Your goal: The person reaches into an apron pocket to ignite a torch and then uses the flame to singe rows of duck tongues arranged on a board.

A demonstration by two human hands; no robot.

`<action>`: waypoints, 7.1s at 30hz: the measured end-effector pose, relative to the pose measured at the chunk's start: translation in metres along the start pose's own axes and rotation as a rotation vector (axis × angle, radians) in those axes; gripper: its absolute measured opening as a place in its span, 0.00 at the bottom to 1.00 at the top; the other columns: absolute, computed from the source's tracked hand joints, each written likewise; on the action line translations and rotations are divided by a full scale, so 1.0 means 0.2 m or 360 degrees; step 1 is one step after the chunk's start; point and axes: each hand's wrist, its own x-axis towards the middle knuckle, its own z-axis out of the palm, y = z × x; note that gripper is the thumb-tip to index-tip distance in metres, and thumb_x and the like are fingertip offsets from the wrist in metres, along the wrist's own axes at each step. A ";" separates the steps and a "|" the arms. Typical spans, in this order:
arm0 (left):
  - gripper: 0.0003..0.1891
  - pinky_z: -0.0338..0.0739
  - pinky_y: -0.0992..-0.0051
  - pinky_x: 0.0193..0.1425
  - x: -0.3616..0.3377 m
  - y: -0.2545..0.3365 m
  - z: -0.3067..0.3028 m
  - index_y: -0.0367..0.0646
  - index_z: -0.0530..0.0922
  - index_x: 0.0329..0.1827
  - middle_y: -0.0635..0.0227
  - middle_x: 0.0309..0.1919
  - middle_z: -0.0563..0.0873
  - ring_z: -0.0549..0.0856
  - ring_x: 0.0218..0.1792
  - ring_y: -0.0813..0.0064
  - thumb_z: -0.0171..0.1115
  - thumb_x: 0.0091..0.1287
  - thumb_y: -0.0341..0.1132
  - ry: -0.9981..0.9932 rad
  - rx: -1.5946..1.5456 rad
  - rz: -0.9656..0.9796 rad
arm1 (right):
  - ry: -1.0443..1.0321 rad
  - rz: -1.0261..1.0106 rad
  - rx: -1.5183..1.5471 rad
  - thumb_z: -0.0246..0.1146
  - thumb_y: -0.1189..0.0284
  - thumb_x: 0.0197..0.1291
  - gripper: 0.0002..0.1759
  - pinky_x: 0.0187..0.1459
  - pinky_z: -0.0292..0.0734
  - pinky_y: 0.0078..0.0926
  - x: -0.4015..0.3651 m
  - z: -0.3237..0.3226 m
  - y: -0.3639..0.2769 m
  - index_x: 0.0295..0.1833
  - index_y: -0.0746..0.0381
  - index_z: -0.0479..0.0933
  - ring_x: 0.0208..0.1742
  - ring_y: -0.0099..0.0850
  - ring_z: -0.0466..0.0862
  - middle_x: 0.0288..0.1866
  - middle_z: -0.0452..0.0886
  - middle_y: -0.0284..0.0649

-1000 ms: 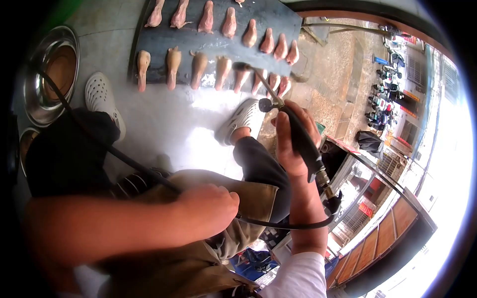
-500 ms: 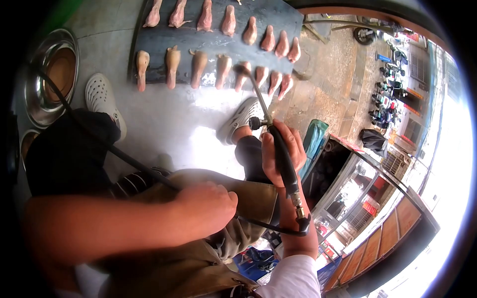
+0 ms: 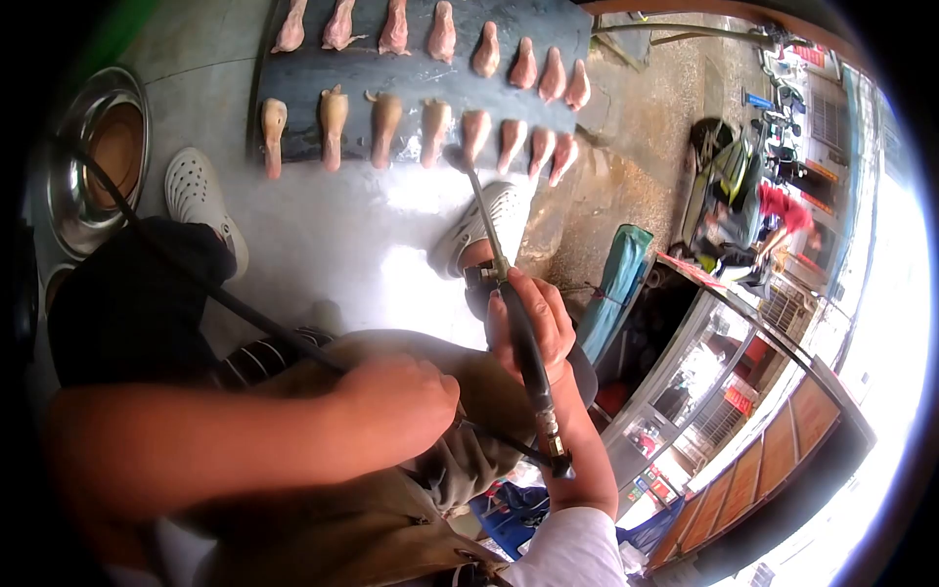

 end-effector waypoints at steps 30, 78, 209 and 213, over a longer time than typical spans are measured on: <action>0.05 0.83 0.67 0.35 0.00 0.00 -0.02 0.40 0.82 0.35 0.61 0.31 0.88 0.89 0.36 0.65 0.61 0.62 0.31 -0.0018 0.0125 -0.0018 | 0.0098 0.0020 0.0522 0.67 0.84 0.52 0.24 0.34 0.82 0.32 0.08 0.10 -0.03 0.57 0.77 0.75 0.34 0.42 0.84 0.39 0.82 0.51; 0.06 0.83 0.65 0.34 0.01 0.00 -0.01 0.40 0.83 0.35 0.60 0.30 0.87 0.89 0.35 0.63 0.60 0.63 0.32 0.0051 0.0132 -0.0011 | -0.0005 0.0057 0.0362 0.68 0.79 0.60 0.15 0.33 0.82 0.32 0.12 0.12 0.02 0.53 0.70 0.79 0.33 0.41 0.86 0.39 0.86 0.47; 0.13 0.78 0.58 0.36 0.20 0.03 -0.22 0.39 0.73 0.36 0.55 0.30 0.82 0.84 0.34 0.53 0.69 0.62 0.37 0.0709 -0.0905 -0.0156 | -0.0159 0.1157 0.0835 0.66 0.65 0.68 0.15 0.33 0.85 0.27 1.03 -0.04 0.98 0.44 0.70 0.83 0.30 0.30 0.87 0.33 0.85 0.42; 0.14 0.78 0.59 0.36 0.20 0.03 -0.22 0.39 0.73 0.36 0.55 0.30 0.82 0.84 0.33 0.53 0.70 0.61 0.37 0.0738 -0.0920 -0.0136 | -0.0131 0.1127 0.0896 0.66 0.66 0.67 0.15 0.32 0.85 0.27 1.02 -0.07 0.97 0.45 0.70 0.83 0.30 0.30 0.87 0.33 0.85 0.42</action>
